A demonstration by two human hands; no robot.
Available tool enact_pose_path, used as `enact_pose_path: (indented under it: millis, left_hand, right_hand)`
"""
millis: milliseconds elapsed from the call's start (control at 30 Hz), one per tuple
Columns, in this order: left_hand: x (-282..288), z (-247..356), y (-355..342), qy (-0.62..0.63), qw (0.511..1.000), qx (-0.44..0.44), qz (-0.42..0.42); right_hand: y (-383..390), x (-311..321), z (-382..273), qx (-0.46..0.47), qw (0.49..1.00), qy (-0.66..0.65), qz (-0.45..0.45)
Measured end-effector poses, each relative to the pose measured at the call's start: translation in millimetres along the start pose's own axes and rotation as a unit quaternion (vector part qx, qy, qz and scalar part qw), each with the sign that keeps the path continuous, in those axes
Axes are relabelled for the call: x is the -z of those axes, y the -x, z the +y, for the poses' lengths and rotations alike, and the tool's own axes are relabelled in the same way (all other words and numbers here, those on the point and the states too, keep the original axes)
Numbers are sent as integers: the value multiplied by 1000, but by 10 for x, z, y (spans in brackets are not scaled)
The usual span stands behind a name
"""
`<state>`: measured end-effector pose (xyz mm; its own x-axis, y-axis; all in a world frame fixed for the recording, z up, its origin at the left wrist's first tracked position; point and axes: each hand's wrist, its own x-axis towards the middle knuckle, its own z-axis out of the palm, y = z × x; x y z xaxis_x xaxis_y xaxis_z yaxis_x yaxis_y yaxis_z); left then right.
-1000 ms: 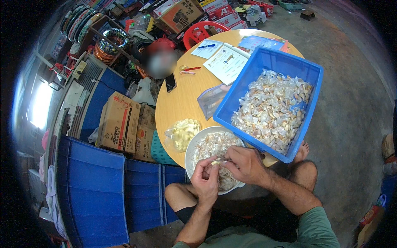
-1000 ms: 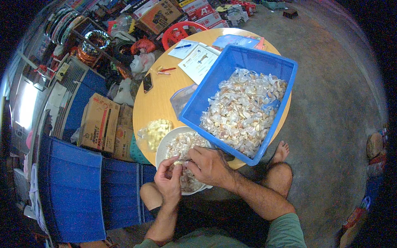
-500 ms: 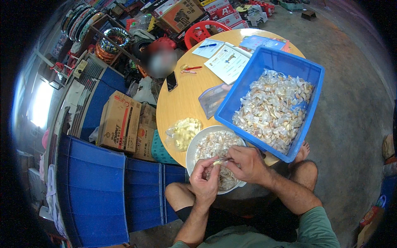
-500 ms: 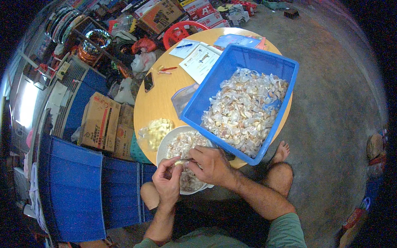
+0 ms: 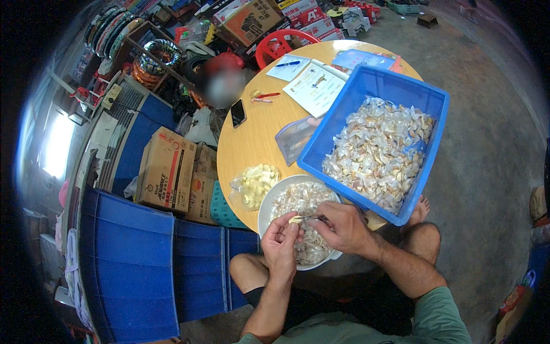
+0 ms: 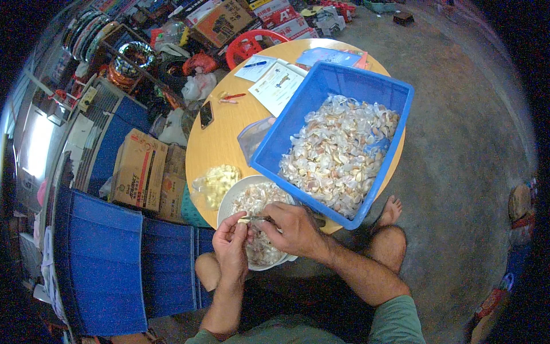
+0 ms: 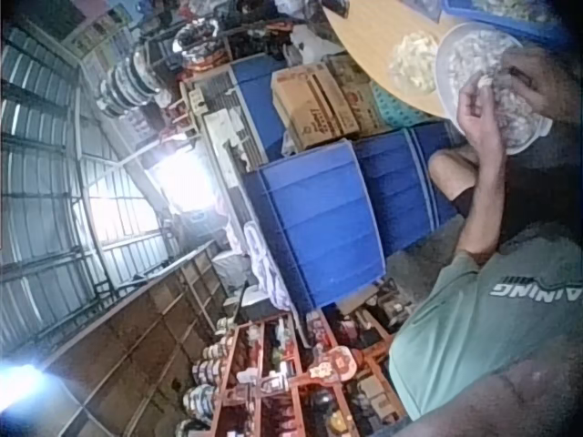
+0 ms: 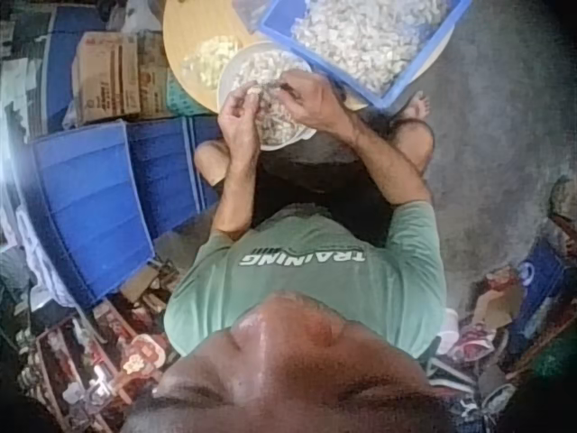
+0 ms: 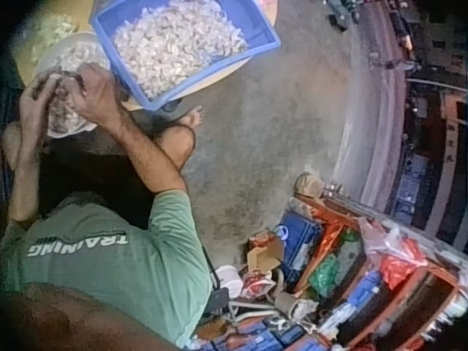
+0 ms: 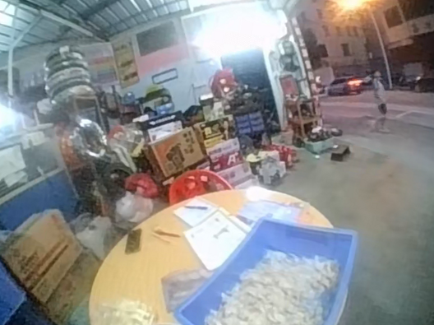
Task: The person sits at a table and peels garlic cloves one by one using a small knife, placing the peeled cloves into a bowl on their lap. A child sits across the table writing in a notebook.
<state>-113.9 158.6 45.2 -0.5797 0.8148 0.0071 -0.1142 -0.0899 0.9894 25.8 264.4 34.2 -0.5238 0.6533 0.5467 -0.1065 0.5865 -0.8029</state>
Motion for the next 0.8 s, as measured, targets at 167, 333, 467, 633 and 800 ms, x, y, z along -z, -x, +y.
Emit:
enact_pose_path:
  millis: [167,333,467,633,800]
  left_hand:
    - [-10,14,18,-19,1000,-3,5]
    - [-23,60,62,-130,991,-34,4]
    - [-77,93,96,-183,979,-88,-7]
    - [-80,131,103,-212,971,-106,-19]
    - [10,107,66,-273,943,-187,-43]
  right_hand:
    - [12,-20,-5,-37,999,17,-1]
    - [-13,12,-60,-10,1000,14,-16]
    - [3,27,-25,-14,997,38,-61]
    - [7,10,-11,9,999,44,-28]
    - [4,50,-33,-12,997,26,-70]
